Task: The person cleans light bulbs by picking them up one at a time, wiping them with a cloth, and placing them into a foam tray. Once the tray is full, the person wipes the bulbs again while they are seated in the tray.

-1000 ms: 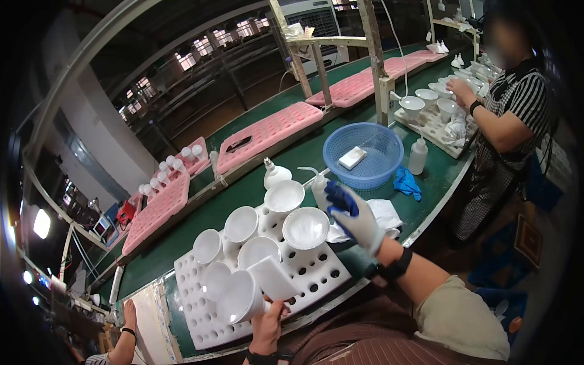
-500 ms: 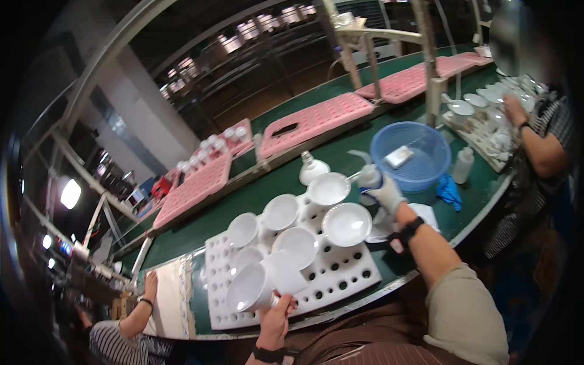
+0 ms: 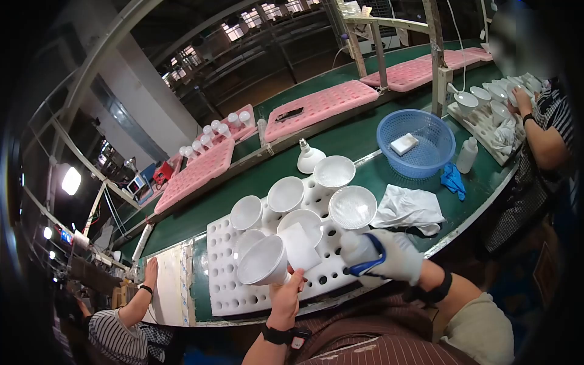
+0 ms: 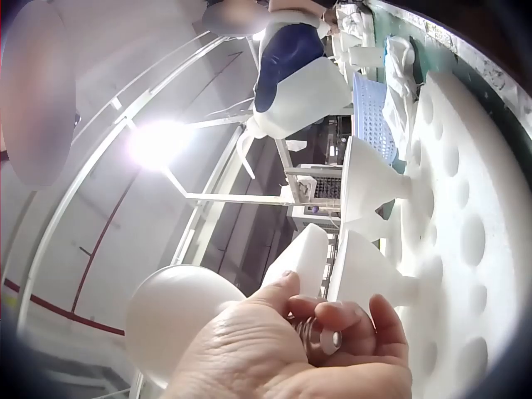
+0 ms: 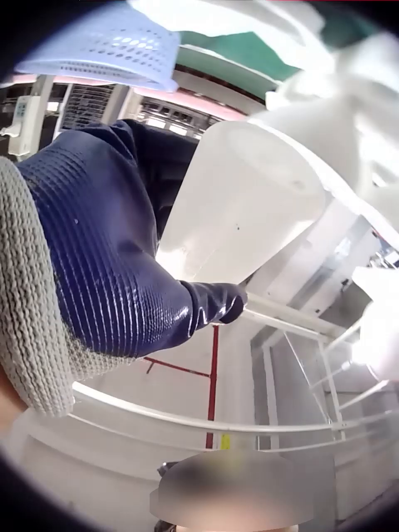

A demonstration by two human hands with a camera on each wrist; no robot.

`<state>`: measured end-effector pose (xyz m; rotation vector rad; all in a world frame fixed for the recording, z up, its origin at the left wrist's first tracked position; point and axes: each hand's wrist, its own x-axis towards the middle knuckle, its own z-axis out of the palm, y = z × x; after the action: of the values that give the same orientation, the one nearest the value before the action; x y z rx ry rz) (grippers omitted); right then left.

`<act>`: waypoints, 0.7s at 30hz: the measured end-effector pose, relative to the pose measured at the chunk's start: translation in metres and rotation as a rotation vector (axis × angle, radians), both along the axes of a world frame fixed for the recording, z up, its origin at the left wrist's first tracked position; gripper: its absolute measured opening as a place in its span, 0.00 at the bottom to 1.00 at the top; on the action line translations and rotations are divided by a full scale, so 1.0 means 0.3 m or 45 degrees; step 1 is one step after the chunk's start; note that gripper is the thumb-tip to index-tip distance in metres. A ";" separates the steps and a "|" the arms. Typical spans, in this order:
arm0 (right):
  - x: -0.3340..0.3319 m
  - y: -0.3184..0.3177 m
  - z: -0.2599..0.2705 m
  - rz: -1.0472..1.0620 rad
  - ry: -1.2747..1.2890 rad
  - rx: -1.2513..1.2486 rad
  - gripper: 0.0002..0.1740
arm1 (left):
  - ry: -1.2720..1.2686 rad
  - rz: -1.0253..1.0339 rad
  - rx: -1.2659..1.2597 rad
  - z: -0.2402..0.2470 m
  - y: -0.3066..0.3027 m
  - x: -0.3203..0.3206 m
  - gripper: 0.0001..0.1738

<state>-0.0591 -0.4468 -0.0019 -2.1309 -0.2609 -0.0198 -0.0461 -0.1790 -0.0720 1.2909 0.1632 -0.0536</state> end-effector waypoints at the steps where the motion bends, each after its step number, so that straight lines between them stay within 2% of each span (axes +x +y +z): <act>1: -0.001 0.029 -0.027 0.026 -0.013 -0.083 0.41 | 0.038 -0.001 0.049 0.007 -0.006 -0.011 0.07; 2: 0.001 0.059 -0.069 0.024 0.019 -0.128 0.40 | 0.033 -0.001 0.051 0.013 -0.009 -0.019 0.07; 3: -0.005 0.090 -0.090 -0.030 -0.104 -0.152 0.34 | 0.027 -0.010 0.037 0.018 -0.012 -0.028 0.08; 5: -0.001 0.130 -0.063 0.074 -0.188 -0.214 0.34 | 0.026 -0.016 0.032 0.018 -0.007 -0.046 0.08; 9: 0.007 0.153 -0.084 0.068 -0.235 -0.225 0.34 | -0.013 -0.027 -0.021 0.029 0.004 -0.071 0.09; 11: -0.013 0.157 -0.026 -0.020 -0.130 -0.206 0.33 | -0.029 -0.010 -0.027 0.029 0.012 -0.077 0.09; 15: -0.036 0.137 -0.044 -0.035 0.057 -0.127 0.33 | -0.056 -0.009 -0.074 0.014 0.034 -0.081 0.10; 17: -0.044 0.137 -0.072 0.081 -0.162 -0.160 0.32 | -0.061 -0.019 -0.086 0.014 0.030 -0.079 0.10; 21: -0.033 0.148 -0.082 0.075 -0.144 -0.140 0.32 | -0.038 -0.094 -0.030 0.021 0.003 -0.082 0.09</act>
<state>-0.0689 -0.4024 -0.0266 -2.2337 -0.3992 -0.0933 -0.0706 -0.1780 -0.0655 1.2733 0.0891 -0.0987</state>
